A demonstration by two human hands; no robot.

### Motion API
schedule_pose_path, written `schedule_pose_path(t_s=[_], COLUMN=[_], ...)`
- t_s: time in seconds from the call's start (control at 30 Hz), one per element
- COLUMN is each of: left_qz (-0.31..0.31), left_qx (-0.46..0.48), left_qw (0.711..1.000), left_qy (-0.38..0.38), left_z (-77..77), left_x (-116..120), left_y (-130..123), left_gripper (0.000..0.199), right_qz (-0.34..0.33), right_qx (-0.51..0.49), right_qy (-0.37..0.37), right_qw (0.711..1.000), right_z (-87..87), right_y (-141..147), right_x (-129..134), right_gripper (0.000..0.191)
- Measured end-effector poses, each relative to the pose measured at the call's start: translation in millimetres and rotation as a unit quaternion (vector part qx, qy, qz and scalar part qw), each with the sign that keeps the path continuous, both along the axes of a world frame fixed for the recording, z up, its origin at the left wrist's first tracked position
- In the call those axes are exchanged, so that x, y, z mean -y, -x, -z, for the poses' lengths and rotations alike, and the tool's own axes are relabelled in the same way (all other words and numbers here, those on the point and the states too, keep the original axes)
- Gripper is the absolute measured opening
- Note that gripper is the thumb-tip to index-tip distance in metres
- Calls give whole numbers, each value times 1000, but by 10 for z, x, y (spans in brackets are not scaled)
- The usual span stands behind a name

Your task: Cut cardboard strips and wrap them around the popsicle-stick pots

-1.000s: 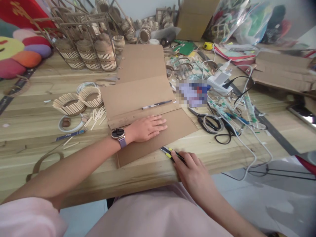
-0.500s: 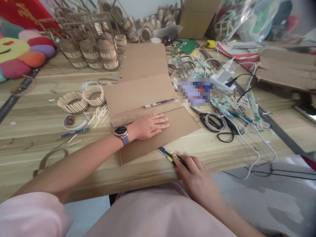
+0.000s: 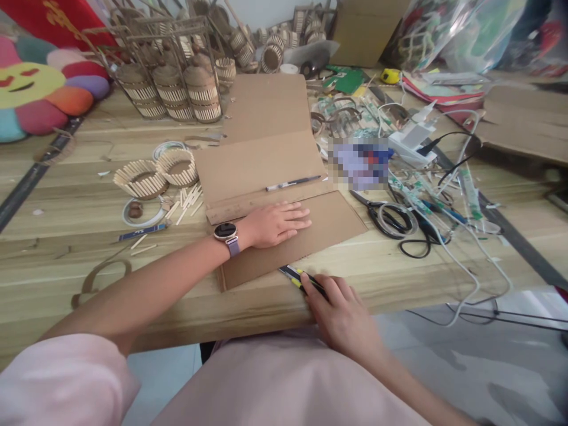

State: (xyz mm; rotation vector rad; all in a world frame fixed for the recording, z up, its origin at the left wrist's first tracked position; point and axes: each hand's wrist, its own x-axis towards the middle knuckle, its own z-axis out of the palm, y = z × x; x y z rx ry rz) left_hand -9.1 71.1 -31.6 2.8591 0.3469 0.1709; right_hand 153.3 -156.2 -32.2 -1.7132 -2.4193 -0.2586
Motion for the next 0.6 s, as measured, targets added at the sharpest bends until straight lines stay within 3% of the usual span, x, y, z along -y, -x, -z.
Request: schedule_pose_path(t_s=[0.47,0.6], left_qz=[3,-1], left_qx=[-2,0], left_qw=[1000,1000], left_qy=[1,2], left_z=[-2,-5], left_x=[-12,-11], left_y=[-8,5], left_gripper=[43,43], right_qz=[-71,-62], right_qx=[-5,0], right_qy=[-25,-9], right_qw=[997,998], right_z=[-33,3], right_y=[35,69], right_x=[-87,-82], right_gripper=[39,42])
